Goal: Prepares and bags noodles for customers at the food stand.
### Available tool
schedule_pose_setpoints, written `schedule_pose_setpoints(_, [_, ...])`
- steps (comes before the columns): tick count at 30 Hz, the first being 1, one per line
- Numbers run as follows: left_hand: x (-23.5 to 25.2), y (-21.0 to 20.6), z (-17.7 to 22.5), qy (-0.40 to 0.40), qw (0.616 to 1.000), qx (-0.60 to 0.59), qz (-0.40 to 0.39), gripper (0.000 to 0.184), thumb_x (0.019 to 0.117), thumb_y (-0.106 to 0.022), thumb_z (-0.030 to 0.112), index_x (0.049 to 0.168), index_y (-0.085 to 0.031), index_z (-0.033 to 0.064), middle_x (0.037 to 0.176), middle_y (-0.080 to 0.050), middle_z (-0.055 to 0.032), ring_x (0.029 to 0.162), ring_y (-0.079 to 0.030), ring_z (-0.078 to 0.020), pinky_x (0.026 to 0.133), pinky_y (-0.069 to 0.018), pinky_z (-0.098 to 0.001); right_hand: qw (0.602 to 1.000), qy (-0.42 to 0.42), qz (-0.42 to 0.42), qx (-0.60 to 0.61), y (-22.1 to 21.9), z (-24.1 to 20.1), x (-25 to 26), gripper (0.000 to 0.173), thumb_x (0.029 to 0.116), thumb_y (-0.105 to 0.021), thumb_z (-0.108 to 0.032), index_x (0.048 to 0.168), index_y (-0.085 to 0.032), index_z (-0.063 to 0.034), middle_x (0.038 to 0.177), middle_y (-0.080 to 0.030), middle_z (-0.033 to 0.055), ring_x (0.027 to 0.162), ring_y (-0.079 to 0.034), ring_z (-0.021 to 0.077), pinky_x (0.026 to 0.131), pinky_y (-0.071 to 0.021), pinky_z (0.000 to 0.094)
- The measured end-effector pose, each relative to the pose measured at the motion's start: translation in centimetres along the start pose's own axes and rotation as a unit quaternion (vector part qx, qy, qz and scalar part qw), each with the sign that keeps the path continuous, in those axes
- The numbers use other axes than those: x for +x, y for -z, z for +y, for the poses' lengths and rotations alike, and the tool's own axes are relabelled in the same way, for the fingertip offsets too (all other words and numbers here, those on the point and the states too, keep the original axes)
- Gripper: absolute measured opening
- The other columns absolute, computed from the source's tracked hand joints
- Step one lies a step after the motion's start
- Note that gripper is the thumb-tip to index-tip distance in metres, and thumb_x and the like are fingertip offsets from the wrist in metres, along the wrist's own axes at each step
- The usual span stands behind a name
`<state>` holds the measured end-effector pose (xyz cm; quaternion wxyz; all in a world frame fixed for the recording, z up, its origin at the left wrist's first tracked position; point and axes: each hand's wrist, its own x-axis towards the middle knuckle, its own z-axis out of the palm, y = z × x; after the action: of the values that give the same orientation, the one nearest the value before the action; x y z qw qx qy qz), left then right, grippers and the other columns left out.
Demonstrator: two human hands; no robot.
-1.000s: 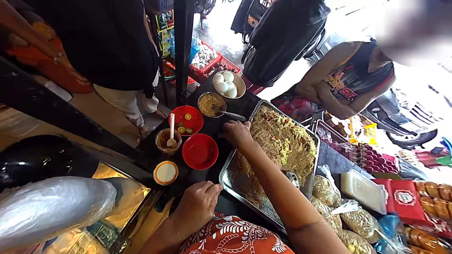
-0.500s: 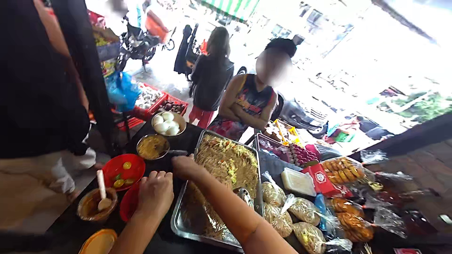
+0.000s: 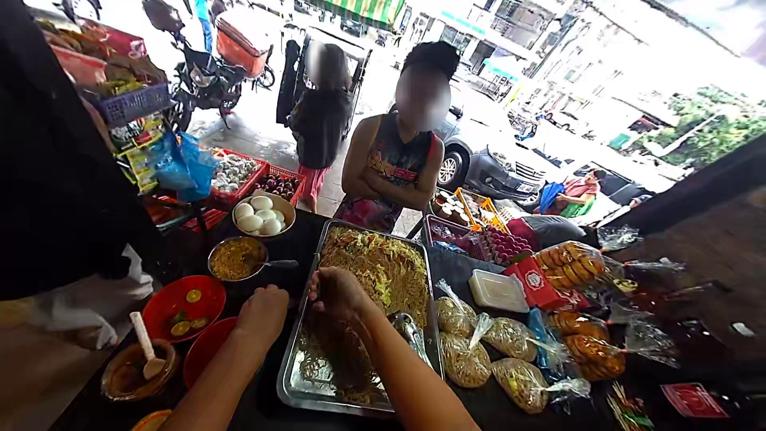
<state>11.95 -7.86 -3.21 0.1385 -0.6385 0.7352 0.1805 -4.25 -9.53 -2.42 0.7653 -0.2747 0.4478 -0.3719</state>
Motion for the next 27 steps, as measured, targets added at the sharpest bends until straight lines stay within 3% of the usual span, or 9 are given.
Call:
schedule_pose_setpoints(1, [0.1, 0.2, -0.1, 0.000, 1.000, -0.002, -0.005, 0.028, 0.0975, -0.051, -0.003, 0.121, -0.065, -0.0047, 0.132, -0.059, -0.0247, 0.124, -0.058, -0.0431, 0.095, -0.0543, -0.0543, 0.999, 0.001, 0.000, -0.045, 0.1, 0.0, 0.2, 0.037, 0.1099, -0.031, -0.028, 0.083, -0.051, -0.0114, 0.069, -0.057, 0.0016, 0.053, -0.054, 0.0117, 0.043, -0.0419, 0.0242])
schedule_pose_setpoints(3, [0.3, 0.4, -0.3, 0.010, 1.000, -0.019, -0.010, 0.027, 0.0978, -0.051, -0.003, 0.122, -0.064, -0.0059, 0.132, -0.058, -0.0259, 0.124, -0.058, -0.0439, 0.096, -0.0538, -0.0555, 0.969, 0.052, 0.016, -0.241, -0.5, 0.3, 0.5, 0.036, 0.1085, -0.046, -0.026, 0.079, -0.054, -0.0067, 0.061, -0.051, -0.0019, 0.047, -0.046, 0.0074, 0.044, -0.0373, 0.0232])
schedule_pose_setpoints(5, [0.5, 0.4, -0.6, 0.024, 0.997, -0.066, -0.007, 0.028, 0.0989, -0.052, -0.001, 0.124, -0.064, -0.0058, 0.134, -0.058, -0.0272, 0.126, -0.057, -0.0453, 0.098, -0.0515, -0.0592, 0.859, 0.108, 0.016, -0.501, -1.6, 0.2, 1.0, 0.036, 0.1040, -0.058, -0.033, 0.085, -0.060, -0.0029, 0.071, -0.053, 0.0052, 0.063, -0.051, 0.0166, 0.061, -0.0437, 0.0365])
schedule_pose_setpoints(7, [0.9, 0.3, -1.3, 0.030, 0.994, -0.101, -0.005, 0.029, 0.0984, -0.056, 0.005, 0.125, -0.064, -0.0039, 0.136, -0.057, -0.0267, 0.127, -0.056, -0.0452, 0.100, -0.0499, -0.0611, 0.713, 0.111, 0.010, -0.692, -3.4, -0.1, 1.3, 0.031, 0.1041, -0.055, -0.033, 0.107, -0.070, -0.0064, 0.100, -0.071, 0.0133, 0.098, -0.068, 0.0293, 0.085, -0.0530, 0.0548])
schedule_pose_setpoints(9, [1.4, 0.1, -2.1, 0.027, 0.993, -0.115, -0.009, 0.030, 0.0961, -0.062, 0.009, 0.124, -0.064, -0.0022, 0.136, -0.057, -0.0255, 0.127, -0.056, -0.0441, 0.101, -0.0494, -0.0607, 0.602, 0.103, 0.000, -0.792, -5.2, -0.2, 1.4, 0.022, 0.0989, -0.058, -0.019, 0.113, -0.071, -0.0071, 0.111, -0.073, 0.0154, 0.110, -0.068, 0.0349, 0.087, -0.0523, 0.0613])
schedule_pose_setpoints(11, [1.4, 0.0, -2.3, 0.025, 0.994, -0.110, -0.015, 0.033, 0.0943, -0.065, 0.010, 0.125, -0.064, -0.0018, 0.135, -0.058, -0.0252, 0.126, -0.057, -0.0434, 0.101, -0.0498, -0.0597, 0.553, 0.069, -0.010, -0.830, -6.5, -0.3, 1.6, 0.019, 0.0946, -0.060, -0.012, 0.108, -0.070, -0.0023, 0.113, -0.071, 0.0185, 0.110, -0.067, 0.0380, 0.085, -0.0518, 0.0629])
schedule_pose_setpoints(14, [1.2, 0.3, -1.7, 0.038, 0.994, -0.098, -0.018, 0.036, 0.0916, -0.067, 0.011, 0.124, -0.064, -0.0042, 0.134, -0.058, -0.0257, 0.125, -0.057, -0.0433, 0.099, -0.0506, -0.0589, 0.515, 0.025, -0.025, -0.856, -7.4, 0.0, 2.5, 0.019, 0.0953, -0.058, -0.006, 0.109, -0.068, 0.0012, 0.118, -0.069, 0.0204, 0.113, -0.065, 0.0393, 0.085, -0.0519, 0.0625])
schedule_pose_setpoints(18, [1.5, 0.3, -1.9, 0.041, 0.993, -0.111, -0.023, 0.039, 0.0887, -0.071, 0.012, 0.122, -0.063, -0.0067, 0.132, -0.059, -0.0270, 0.124, -0.059, -0.0437, 0.098, -0.0511, -0.0598, 0.502, -0.007, -0.017, -0.865, -7.8, 0.5, 3.9, 0.023, 0.0969, -0.056, -0.007, 0.114, -0.069, -0.0006, 0.125, -0.067, 0.0191, 0.119, -0.063, 0.0388, 0.087, -0.0517, 0.0631])
schedule_pose_setpoints(27, [1.3, 0.4, -2.6, 0.031, 0.990, -0.133, -0.031, 0.034, 0.0909, -0.069, 0.012, 0.119, -0.064, -0.0060, 0.127, -0.062, -0.0276, 0.121, -0.060, -0.0446, 0.097, -0.0491, -0.0632, 0.531, -0.030, -0.003, -0.847, -8.6, 0.8, 3.6, 0.026, 0.1041, -0.050, -0.011, 0.119, -0.069, -0.0011, 0.129, -0.066, 0.0185, 0.122, -0.062, 0.0392, 0.090, -0.0510, 0.0639])
